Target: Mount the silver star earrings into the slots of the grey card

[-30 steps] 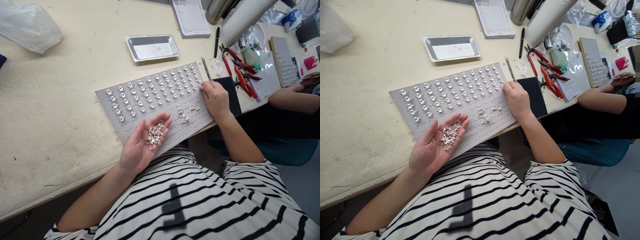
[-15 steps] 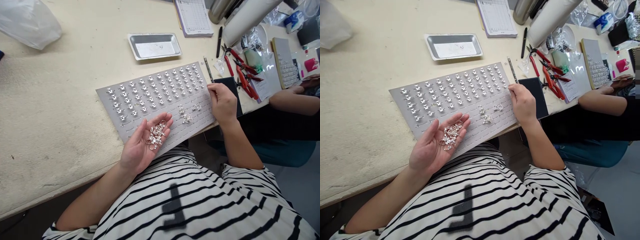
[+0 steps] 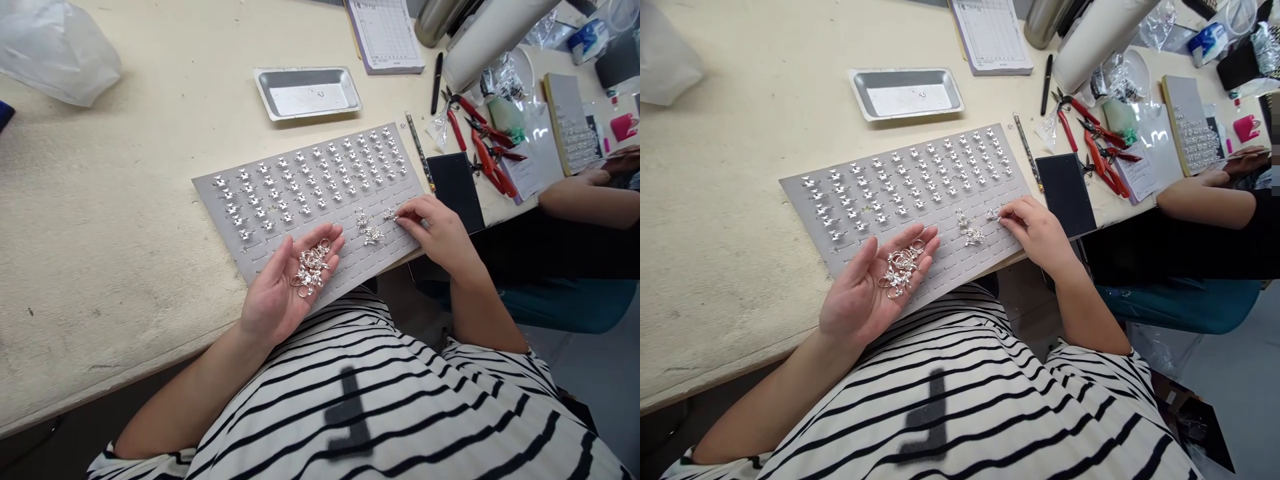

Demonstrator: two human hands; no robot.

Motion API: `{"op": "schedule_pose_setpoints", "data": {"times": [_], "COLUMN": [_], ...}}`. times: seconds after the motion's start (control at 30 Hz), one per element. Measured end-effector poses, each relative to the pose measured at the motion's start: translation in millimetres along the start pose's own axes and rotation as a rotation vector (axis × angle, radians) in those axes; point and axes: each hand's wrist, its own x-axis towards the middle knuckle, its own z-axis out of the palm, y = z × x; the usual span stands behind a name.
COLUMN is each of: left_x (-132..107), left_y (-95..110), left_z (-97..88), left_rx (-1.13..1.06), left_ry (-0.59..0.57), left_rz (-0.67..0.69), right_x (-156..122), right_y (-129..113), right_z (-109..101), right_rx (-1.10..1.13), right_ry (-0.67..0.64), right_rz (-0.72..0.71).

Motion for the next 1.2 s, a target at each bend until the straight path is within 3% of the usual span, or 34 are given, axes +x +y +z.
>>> {"op": "schedule_pose_setpoints", "data": {"times": [0.23,0.33,0.5,0.73,0.93,1.2], "left_x": [0.2,0.2,0.4,-0.7,-0.2,-0.4], "left_y": [0.7,0.8,1.0,0.8,1.1,1.4], "left_z": [1.1,1.1,1.6,2.5,2.0,2.2], "left_rx": [0.002,0.002,-0.001,0.009,0.016,0.016], "left_ry": [-0.002,-0.005,0.005,0.032,0.030,0.021], "left_rz": [-0.002,-0.001,-0.011,-0.018,-0.019,-0.014], "right_x": [26.4,41.0,57.7,63.8,63.2,56.3], "right_y": [2.5,6.1,13.5,26.8,37.3,26.4], "right_z": [-16.1,-23.6,-24.9,-15.7,-11.5,-8.5], "right_rx": [-0.091,-0.160,-0.221,-0.164,-0.108,-0.134], "right_ry": [0.022,-0.026,-0.113,0.015,0.097,0.161], "right_rz": [0.098,0.165,0.116,0.165,0.093,0.174]}}
